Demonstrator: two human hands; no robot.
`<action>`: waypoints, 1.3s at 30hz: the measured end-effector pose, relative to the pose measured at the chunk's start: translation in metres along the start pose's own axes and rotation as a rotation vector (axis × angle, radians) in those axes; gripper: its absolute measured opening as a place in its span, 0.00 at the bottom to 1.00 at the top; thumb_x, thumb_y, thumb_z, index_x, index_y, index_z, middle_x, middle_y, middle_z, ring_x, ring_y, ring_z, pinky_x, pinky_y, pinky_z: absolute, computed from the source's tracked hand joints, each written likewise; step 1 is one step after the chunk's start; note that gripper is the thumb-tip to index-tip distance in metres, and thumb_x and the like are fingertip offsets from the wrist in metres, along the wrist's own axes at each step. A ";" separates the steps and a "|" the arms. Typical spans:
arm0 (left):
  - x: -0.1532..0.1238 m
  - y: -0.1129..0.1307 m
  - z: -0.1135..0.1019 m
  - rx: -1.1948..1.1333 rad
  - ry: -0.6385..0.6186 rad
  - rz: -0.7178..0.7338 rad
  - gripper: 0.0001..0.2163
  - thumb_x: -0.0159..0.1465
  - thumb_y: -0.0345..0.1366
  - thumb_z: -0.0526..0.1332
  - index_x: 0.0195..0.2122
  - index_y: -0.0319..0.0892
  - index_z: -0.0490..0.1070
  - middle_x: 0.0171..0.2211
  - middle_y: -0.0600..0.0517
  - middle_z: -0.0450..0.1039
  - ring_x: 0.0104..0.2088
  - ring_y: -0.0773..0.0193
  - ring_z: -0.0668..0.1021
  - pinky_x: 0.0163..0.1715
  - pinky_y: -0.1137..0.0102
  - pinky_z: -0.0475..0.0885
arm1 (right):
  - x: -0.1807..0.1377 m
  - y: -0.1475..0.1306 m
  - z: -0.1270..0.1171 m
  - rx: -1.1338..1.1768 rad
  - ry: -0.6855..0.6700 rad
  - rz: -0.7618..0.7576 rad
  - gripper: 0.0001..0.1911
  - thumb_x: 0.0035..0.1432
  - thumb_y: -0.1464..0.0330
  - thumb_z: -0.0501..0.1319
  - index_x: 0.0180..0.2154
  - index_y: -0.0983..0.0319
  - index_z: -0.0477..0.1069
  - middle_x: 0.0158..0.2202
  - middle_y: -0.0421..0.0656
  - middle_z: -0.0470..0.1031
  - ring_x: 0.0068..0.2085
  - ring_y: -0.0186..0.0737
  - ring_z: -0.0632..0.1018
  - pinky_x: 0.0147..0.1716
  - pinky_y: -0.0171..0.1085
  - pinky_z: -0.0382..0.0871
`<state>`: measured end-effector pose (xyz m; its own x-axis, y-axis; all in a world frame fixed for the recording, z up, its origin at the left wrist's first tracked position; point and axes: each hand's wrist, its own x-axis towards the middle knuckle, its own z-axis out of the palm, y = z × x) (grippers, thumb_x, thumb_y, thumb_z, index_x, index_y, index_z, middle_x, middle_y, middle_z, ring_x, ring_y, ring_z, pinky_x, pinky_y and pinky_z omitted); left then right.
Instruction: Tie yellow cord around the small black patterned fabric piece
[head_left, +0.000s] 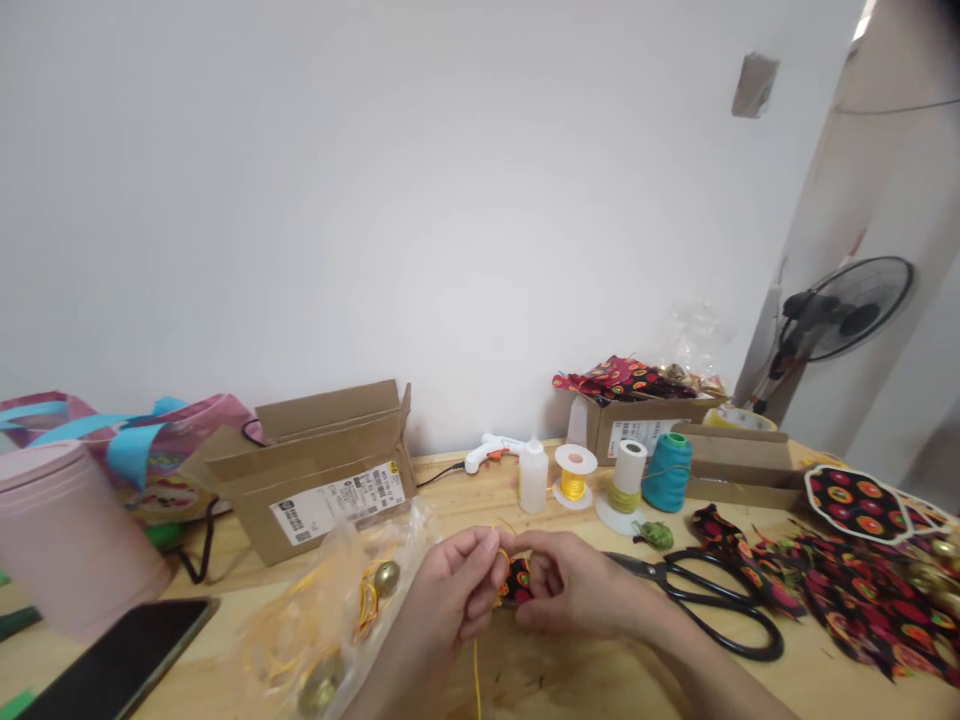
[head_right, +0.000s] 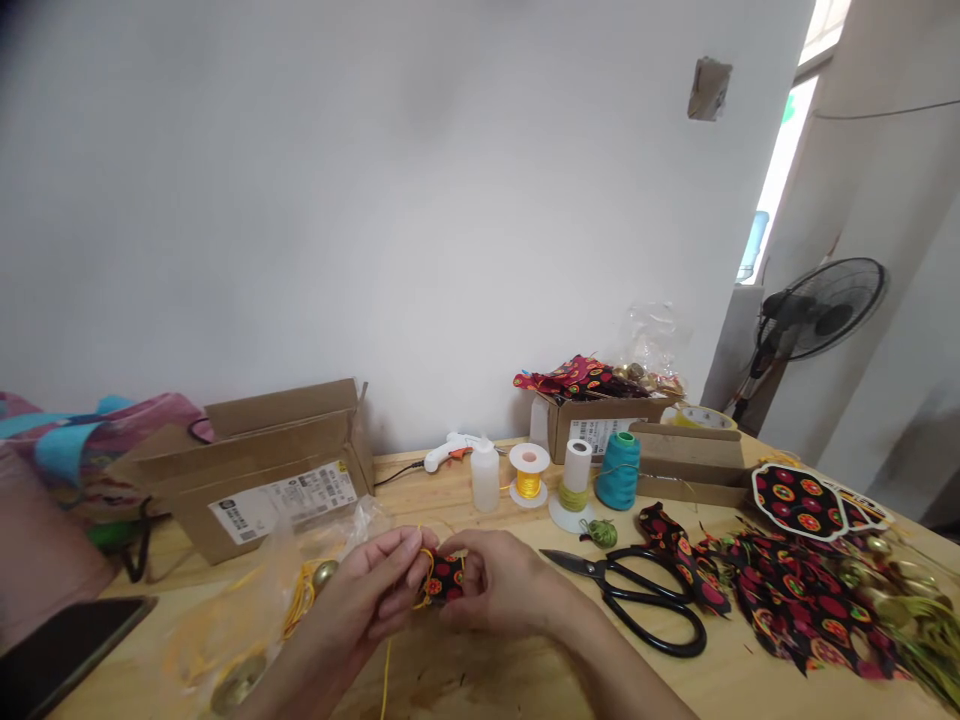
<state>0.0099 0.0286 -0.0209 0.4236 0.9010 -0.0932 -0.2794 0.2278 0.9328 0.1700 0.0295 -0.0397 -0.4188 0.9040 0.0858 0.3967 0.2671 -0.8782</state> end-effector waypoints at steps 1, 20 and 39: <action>-0.001 0.000 0.001 0.007 0.000 0.011 0.09 0.54 0.39 0.57 0.28 0.38 0.67 0.15 0.61 0.57 0.11 0.81 0.51 0.09 0.81 0.42 | 0.000 0.002 0.006 -0.055 -0.020 -0.013 0.17 0.39 0.72 0.61 0.36 0.60 0.69 0.17 0.32 0.59 0.17 0.26 0.59 0.14 0.25 0.47; -0.006 -0.015 0.009 -0.182 -0.009 -0.317 0.19 0.57 0.45 0.50 0.38 0.33 0.68 0.36 0.40 0.73 0.37 0.56 0.75 0.40 0.63 0.65 | 0.006 0.005 0.002 -0.131 0.411 -0.415 0.12 0.55 0.67 0.52 0.27 0.62 0.72 0.23 0.41 0.68 0.27 0.33 0.68 0.27 0.31 0.60; 0.016 -0.004 -0.019 -0.234 0.252 0.131 0.05 0.55 0.30 0.58 0.29 0.34 0.71 0.29 0.44 0.76 0.34 0.62 0.77 0.36 0.71 0.71 | -0.005 -0.002 0.007 0.200 -0.308 -0.168 0.11 0.46 0.66 0.61 0.32 0.65 0.74 0.28 0.45 0.75 0.27 0.33 0.73 0.27 0.29 0.66</action>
<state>0.0016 0.0492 -0.0322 0.1537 0.9842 -0.0878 -0.5190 0.1560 0.8404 0.1656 0.0218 -0.0421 -0.7013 0.7031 0.1179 0.1476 0.3050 -0.9408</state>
